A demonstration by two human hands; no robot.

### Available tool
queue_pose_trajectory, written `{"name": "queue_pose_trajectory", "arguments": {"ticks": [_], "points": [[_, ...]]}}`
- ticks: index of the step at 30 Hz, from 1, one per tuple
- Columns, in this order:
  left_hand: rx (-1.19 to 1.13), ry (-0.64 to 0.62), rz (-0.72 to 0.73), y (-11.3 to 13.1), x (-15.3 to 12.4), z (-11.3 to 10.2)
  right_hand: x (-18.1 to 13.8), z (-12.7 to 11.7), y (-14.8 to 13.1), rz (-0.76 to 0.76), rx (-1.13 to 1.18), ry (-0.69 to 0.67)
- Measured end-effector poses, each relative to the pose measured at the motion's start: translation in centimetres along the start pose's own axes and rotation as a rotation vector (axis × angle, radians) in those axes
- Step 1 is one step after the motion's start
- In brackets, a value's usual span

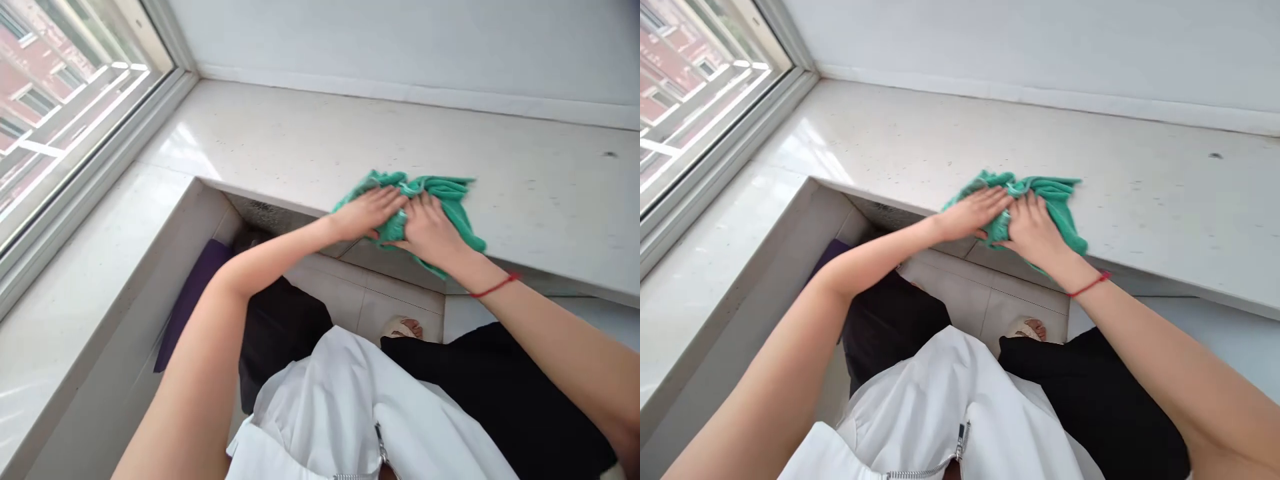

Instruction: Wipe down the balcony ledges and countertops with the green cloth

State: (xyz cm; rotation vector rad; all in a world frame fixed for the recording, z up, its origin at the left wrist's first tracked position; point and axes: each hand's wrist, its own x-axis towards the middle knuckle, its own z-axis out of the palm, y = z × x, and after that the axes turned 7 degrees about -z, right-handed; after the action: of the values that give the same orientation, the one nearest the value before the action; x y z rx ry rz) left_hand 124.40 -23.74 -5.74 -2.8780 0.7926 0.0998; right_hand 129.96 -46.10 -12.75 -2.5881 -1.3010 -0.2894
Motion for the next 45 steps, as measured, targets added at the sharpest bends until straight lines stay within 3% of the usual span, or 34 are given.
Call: {"name": "queue_pose_trajectory", "arguments": {"ticks": [4, 8, 10, 12, 15, 19, 23, 31, 35, 38, 40, 42, 45], "points": [[-0.273, -0.01, -0.264, -13.9, -10.6, 3.7, 15.3, 6.4, -12.7, -0.196, 0.105, 0.102], [-0.338, 0.03, -0.618, -23.9, -19.8, 7.0, 28.9, 12.4, -24.1, -0.335, 0.185, 0.143], [-0.345, 0.053, -0.75, -27.0, -22.7, 8.0, 33.4, 13.7, -28.4, -0.308, 0.205, 0.119], [-0.363, 0.08, -0.835, -28.6, -24.2, 8.6, 35.7, 13.5, -31.2, -0.25, 0.149, 0.021], [-0.332, 0.064, -0.866, -28.4, -24.4, 8.6, 34.5, 10.7, -32.2, -0.234, 0.04, -0.098], [-0.235, 0.057, -0.776, -23.7, -21.8, 7.4, 26.8, 6.1, -28.3, -0.233, 0.055, -0.092], [-0.164, 0.029, -0.541, -15.1, -14.9, 5.4, 15.7, 2.5, -20.4, -0.159, 0.148, -0.081], [-0.186, 0.089, -0.045, 8.4, 6.7, 0.7, -8.8, -4.3, -0.1, 0.167, 0.001, 0.006], [-0.218, 0.116, 0.052, 20.6, 15.9, -2.8, -19.2, -7.8, 8.5, 0.433, -0.114, 0.001], [-0.223, 0.143, 0.097, 28.4, 21.2, -5.2, -24.8, -10.2, 13.3, 0.684, -0.179, -0.011], [-0.205, 0.146, 0.107, 32.0, 23.6, -6.1, -27.1, -11.5, 15.4, 0.779, -0.194, -0.012], [-0.192, 0.153, 0.113, 33.8, 24.9, -6.4, -28.5, -12.3, 16.5, 0.779, -0.183, -0.001], [-0.201, 0.182, 0.166, 33.1, 24.4, -5.7, -29.0, -12.6, 16.6, 0.71, -0.183, 0.01]]}}
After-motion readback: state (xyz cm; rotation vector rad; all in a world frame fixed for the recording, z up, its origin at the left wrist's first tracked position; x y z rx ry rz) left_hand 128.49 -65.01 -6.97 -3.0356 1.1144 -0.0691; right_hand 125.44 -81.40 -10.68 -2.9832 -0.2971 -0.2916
